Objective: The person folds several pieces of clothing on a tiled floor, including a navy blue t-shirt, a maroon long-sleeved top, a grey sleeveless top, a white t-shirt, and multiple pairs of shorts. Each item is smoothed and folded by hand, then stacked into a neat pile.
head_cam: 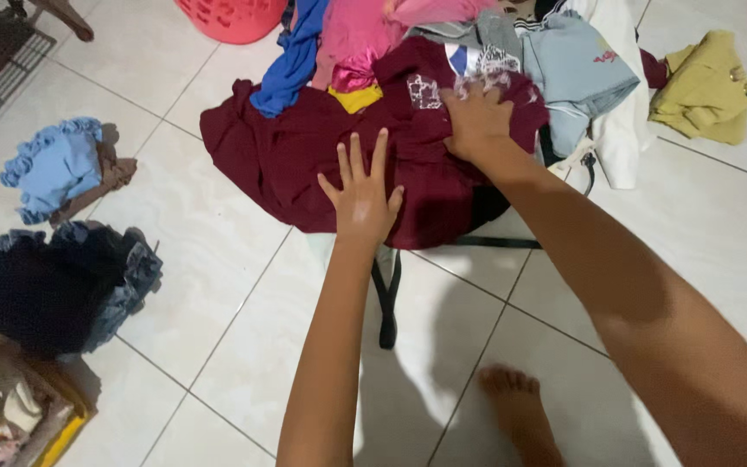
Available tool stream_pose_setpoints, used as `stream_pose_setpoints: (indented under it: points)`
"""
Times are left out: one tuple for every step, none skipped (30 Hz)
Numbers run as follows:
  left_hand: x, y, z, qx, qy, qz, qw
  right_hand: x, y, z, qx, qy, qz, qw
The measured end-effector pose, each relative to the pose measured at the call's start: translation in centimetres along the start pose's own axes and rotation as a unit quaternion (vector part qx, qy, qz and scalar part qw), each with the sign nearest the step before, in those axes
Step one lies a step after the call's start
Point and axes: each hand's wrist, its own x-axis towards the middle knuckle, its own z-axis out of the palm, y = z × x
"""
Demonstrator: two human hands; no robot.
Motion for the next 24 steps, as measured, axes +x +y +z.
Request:
stream_pose_setpoints:
  points:
    - [0.2, -0.2, 0.0, -0.003, -0.006, -0.003, 1.000, 0.4, -0.4, -0.2, -0.009, 0.027, -0.035, 0.999]
    - [0.0, -0.4, 0.0, -0.026, -0.005, -0.011, 1.000, 0.4, -1.4, -0.3, -0.018, 0.052, -0.071, 0.996]
    - [-0.1, -0.6, -0.1, -0.050, -0.003, -0.019, 0.999, 0.6, -2.5, -0.7, 0.021, 0.046, -0.101, 0.994]
    - [0.1, -0.8, -0.1, -0.075, -0.002, -0.031, 0.997, 0.8, -3.9, -1.3, 0.060, 0.038, -0.133, 0.989]
    - [0.4, -1.1, -0.3, -0.155, 0.030, -0.020, 0.987, 0.8, -5.6, -2.1, 0.098, 0.029, -0.165, 0.981]
    - [0.6, -1.7, -0.6, -0.234, 0.063, -0.010, 0.970, 0.6, -7.4, -2.9, 0.158, 0.040, -0.201, 0.966]
    - [0.8, -2.3, -1.0, -0.311, 0.096, 0.001, 0.945, 0.4, -9.4, -3.8, 0.217, 0.051, -0.236, 0.946]
    - [0.9, -3.2, -1.5, -0.328, 0.155, 0.017, 0.932, 0.2, -11.3, -4.8, 0.253, 0.073, -0.280, 0.923]
    - [1.0, -4.4, -2.2, -0.343, 0.213, 0.034, 0.914, -0.1, -12.9, -6.0, 0.288, 0.095, -0.321, 0.897]
    - [0.9, -5.9, -3.1, -0.353, 0.273, 0.050, 0.894, -0.2, -14.1, -7.4, 0.365, 0.047, -0.355, 0.860]
    - [1.0, -7.4, -4.1, -0.366, 0.303, 0.015, 0.880, -0.1, -14.8, -8.9, 0.438, -0.003, -0.384, 0.813]
    - [0.8, -9.3, -5.5, -0.379, 0.333, -0.009, 0.864, 0.0, -15.4, -10.4, 0.489, -0.070, -0.404, 0.770]
    - [0.5, -11.1, -7.1, -0.392, 0.362, -0.031, 0.845, 0.1, -15.9, -11.5, 0.534, -0.137, -0.421, 0.720]
    - [0.0, -12.8, -8.9, -0.405, 0.395, -0.044, 0.823, 0.3, -16.7, -12.5, 0.464, -0.041, -0.491, 0.736]
    - [-0.7, -13.9, -10.4, -0.480, 0.428, -0.049, 0.764, 0.6, -17.4, -13.1, 0.387, 0.057, -0.552, 0.736]
    - [-1.4, -14.9, -12.2, -0.547, 0.459, -0.051, 0.698, 0.7, -18.3, -13.3, 0.366, 0.102, -0.575, 0.725]
    - [-2.3, -15.7, -14.0, -0.609, 0.486, -0.049, 0.625, 0.9, -19.2, -13.2, 0.344, 0.150, -0.594, 0.712]
    - [-3.8, -16.4, -15.9, -0.621, 0.482, -0.067, 0.615, 0.7, -20.8, -12.3, 0.386, 0.139, -0.580, 0.704]
    - [-5.4, -17.1, -18.0, -0.634, 0.477, -0.084, 0.603, 0.2, -22.2, -11.1, 0.427, 0.126, -0.565, 0.694]
    - [-7.1, -17.6, -19.9, -0.646, 0.477, -0.100, 0.588, 0.0, -24.0, -10.0, 0.472, 0.077, -0.549, 0.686]
    - [-8.9, -17.9, -21.5, -0.603, 0.469, -0.086, 0.639, -0.2, -25.8, -9.0, 0.512, 0.025, -0.531, 0.674]
    - [-10.6, -18.3, -22.9, -0.556, 0.463, -0.075, 0.686, -0.1, -27.8, -8.2, 0.547, -0.030, -0.514, 0.659]
    - [-12.4, -18.9, -24.2, -0.507, 0.453, -0.066, 0.731, 0.2, -30.0, -7.6, 0.539, 0.023, -0.477, 0.694]
    - [-14.8, -19.6, -25.2, -0.490, 0.441, -0.100, 0.745, 0.2, -31.8, -6.9, 0.529, 0.075, -0.435, 0.725]
